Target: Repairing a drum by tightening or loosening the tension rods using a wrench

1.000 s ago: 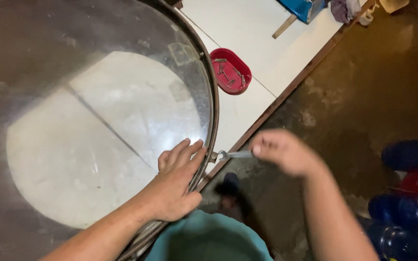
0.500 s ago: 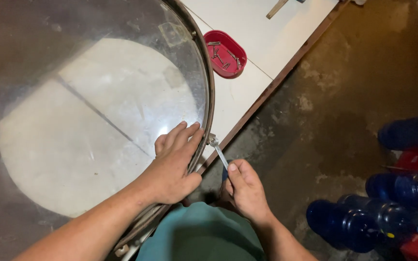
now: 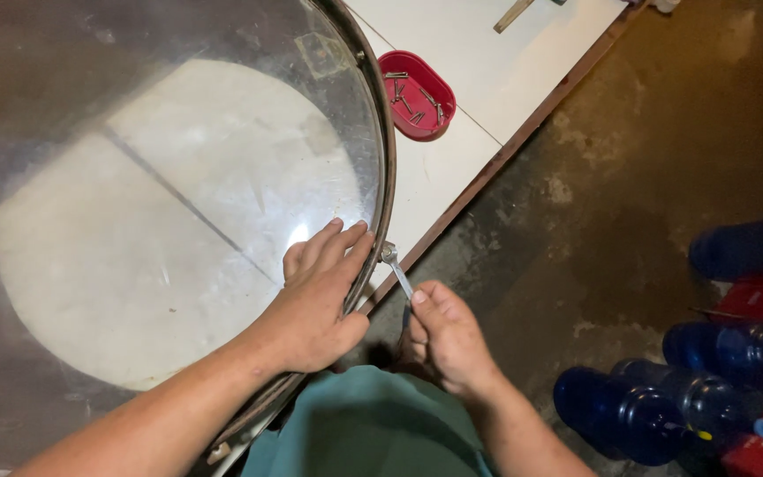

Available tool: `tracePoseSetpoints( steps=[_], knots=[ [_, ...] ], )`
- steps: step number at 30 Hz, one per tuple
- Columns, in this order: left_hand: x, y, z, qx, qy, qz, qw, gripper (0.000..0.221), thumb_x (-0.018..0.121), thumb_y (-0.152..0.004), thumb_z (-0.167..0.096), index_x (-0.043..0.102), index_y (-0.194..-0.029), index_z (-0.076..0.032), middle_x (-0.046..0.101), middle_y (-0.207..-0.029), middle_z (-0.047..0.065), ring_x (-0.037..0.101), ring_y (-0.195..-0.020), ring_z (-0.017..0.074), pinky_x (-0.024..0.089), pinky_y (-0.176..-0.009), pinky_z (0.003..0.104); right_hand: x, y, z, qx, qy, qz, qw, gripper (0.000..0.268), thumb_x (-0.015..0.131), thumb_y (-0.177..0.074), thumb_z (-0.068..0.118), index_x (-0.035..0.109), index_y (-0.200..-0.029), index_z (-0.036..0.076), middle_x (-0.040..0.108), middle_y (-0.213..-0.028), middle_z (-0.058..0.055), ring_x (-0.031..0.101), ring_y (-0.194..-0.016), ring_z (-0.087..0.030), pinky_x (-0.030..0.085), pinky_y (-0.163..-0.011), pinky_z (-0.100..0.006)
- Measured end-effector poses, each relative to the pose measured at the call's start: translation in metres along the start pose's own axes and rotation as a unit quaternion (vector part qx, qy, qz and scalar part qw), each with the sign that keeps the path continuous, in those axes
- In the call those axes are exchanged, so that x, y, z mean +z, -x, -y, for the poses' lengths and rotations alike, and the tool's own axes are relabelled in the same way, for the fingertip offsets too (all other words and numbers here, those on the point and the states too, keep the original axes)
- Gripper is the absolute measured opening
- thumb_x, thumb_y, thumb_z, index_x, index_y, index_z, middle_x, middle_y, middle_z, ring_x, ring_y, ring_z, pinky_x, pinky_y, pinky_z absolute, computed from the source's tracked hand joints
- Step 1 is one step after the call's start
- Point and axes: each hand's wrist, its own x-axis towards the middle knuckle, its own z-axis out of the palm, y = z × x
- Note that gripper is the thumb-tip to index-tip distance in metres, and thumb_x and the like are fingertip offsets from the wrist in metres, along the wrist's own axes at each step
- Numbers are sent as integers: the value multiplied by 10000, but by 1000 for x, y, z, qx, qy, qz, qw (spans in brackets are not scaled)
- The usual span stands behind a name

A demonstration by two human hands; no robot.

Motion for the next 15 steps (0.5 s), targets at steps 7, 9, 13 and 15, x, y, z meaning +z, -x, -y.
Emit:
tracePoseSetpoints(
  steps=[7, 9, 13, 15],
  knots=[
    [-7, 2, -1, 8, 82, 0, 997, 923, 556, -692, -177, 332, -1554, 66, 322, -1610, 217, 112, -1537, 456, 42, -1176, 534, -45, -70, 89, -7, 402, 61, 913, 133, 731, -934, 198, 702, -835, 113, 577, -573, 14, 451, -513, -123, 374, -543, -243],
    [-6, 2, 0, 9, 84, -9, 996, 925, 565, -682, -175, 347, -1550, 59, 340, -1599, 210, 129, -1532, 450, 47, -1173, 535, -36, -118, 120, 3, 479, 128, 869, 150, 791, -877, 216, 712, -813, 106, 568, -596, 9, 454, -564, -144, 398, -571, -274],
    [-2, 1, 5, 26, 68, -29, 997, 948, 593, -655, -222, 382, -1547, 20, 382, -1571, 178, 177, -1523, 423, 93, -1151, 523, 18, -200, 164, 114, 608, 252, 744, 205, 862, -817, 229, 752, -926, 95, 605, -654, -33, 544, -648, -134, 619, -538, -346],
    [-2, 0, 4, 20, 71, -24, 997, 956, 590, -645, -219, 381, -1551, 4, 382, -1569, 170, 176, -1521, 416, 88, -1150, 523, 51, -194, 185, 106, 628, 328, 698, 142, 844, -827, 204, 764, -834, 87, 579, -569, -15, 499, -548, -111, 488, -498, -291]
  ],
)
